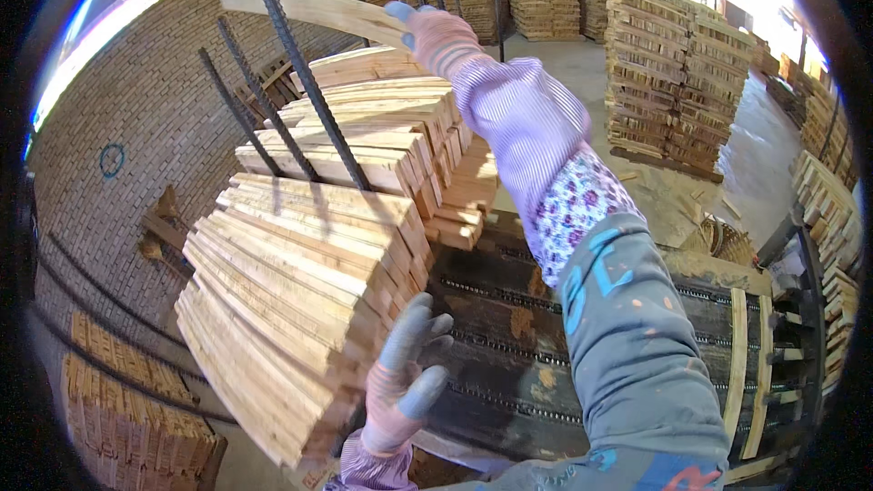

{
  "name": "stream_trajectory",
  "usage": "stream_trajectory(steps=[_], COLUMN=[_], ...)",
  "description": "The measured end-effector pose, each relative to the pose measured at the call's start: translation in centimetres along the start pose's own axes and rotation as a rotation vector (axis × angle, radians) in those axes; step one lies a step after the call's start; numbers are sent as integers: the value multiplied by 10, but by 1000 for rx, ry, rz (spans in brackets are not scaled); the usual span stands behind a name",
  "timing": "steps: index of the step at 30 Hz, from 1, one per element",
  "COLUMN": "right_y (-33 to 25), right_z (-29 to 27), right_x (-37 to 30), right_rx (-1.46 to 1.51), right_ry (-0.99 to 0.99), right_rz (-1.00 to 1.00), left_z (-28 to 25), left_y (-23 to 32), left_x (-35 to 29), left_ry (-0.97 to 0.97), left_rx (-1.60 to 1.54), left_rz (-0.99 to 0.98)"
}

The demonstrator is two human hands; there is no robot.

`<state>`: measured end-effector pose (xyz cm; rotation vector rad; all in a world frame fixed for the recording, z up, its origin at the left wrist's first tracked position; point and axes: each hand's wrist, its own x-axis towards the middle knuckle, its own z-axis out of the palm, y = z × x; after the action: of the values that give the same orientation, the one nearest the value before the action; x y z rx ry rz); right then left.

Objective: The person picks up wooden planks from a conveyor belt and stacks them on a nearby pile. The person handles the planks one at a time, placing them in a neat stack.

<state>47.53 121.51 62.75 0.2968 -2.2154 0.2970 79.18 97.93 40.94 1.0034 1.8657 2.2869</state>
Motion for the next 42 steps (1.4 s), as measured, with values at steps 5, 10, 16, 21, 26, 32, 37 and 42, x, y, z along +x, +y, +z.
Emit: stream_trajectory(steps=[5, 10, 16, 21, 26, 32, 37, 42], right_y=[25, 36, 59, 138, 55, 6, 13, 34], right_z=[92, 126, 25, -39, -186, -297, -305, -316], right_x=[62, 51, -74, -439, -711, -822, -818, -827], right_rx=[-316, -587, -101, 12, -46, -390, -547, -64], right_ry=[-125, -350, 74, -421, -653, -506, -648, -504], right_rz=[-36, 88, -14, 475, 1063, 1544, 1599, 1549], left_z=[-21, -29, -28, 26, 77, 131, 213, 295], left_y=[29, 21, 4, 1, -72, -162, -165, -150], left_x=[17, 12, -2, -7, -64, -138, -157, -162], left_ry=[31, 67, 40, -425, -546, -906, -1106, -1116], left_rx=[-330, -382, -459, -386, -104, 201, 308, 166], left_rz=[-250, -234, -277, -475, -724, -787, -629, -768])
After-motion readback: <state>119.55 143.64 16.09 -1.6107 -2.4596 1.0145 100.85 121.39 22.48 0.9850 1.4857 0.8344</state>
